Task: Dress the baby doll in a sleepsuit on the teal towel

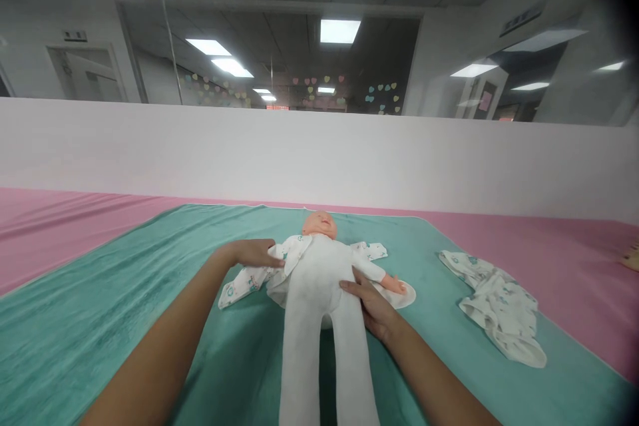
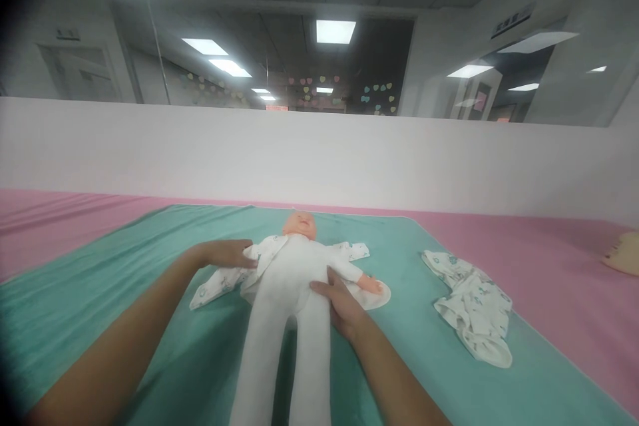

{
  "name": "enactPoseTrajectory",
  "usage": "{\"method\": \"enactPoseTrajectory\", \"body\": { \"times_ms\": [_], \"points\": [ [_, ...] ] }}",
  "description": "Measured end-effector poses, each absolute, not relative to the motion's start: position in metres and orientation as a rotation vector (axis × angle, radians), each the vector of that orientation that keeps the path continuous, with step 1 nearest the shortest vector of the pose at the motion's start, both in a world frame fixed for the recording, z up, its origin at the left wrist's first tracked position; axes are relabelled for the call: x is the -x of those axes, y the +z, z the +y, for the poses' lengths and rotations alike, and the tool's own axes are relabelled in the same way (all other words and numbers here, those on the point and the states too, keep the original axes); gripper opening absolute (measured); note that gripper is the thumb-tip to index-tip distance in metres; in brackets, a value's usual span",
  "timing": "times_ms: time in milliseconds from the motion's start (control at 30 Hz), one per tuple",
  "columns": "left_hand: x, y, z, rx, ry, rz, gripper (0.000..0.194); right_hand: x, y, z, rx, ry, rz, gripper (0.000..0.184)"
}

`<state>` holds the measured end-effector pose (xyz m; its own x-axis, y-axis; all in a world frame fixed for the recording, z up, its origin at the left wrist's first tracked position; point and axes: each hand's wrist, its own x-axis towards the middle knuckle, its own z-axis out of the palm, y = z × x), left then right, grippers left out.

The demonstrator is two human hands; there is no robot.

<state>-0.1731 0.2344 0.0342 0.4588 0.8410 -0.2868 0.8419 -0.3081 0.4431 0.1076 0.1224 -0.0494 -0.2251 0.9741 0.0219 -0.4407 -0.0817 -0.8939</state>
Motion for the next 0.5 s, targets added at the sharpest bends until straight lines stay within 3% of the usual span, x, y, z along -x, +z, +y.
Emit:
{"method": "enactPoseTrajectory", "body": {
  "times_ms": [200, 500],
  "points": [
    [0.183, 0.028, 0.241, -2.041, -0.352, 1.412, 0.065, -0.109, -0.053, 0.126, 0.742, 1.579, -0.922, 0.052],
    [0.165, 0.036, 0.228, -2.414, -0.05, 1.4, 0.049, -0.107, -0.049, 0.124, 0.725, 1.584, -0.938, 0.052]
  ]
}}
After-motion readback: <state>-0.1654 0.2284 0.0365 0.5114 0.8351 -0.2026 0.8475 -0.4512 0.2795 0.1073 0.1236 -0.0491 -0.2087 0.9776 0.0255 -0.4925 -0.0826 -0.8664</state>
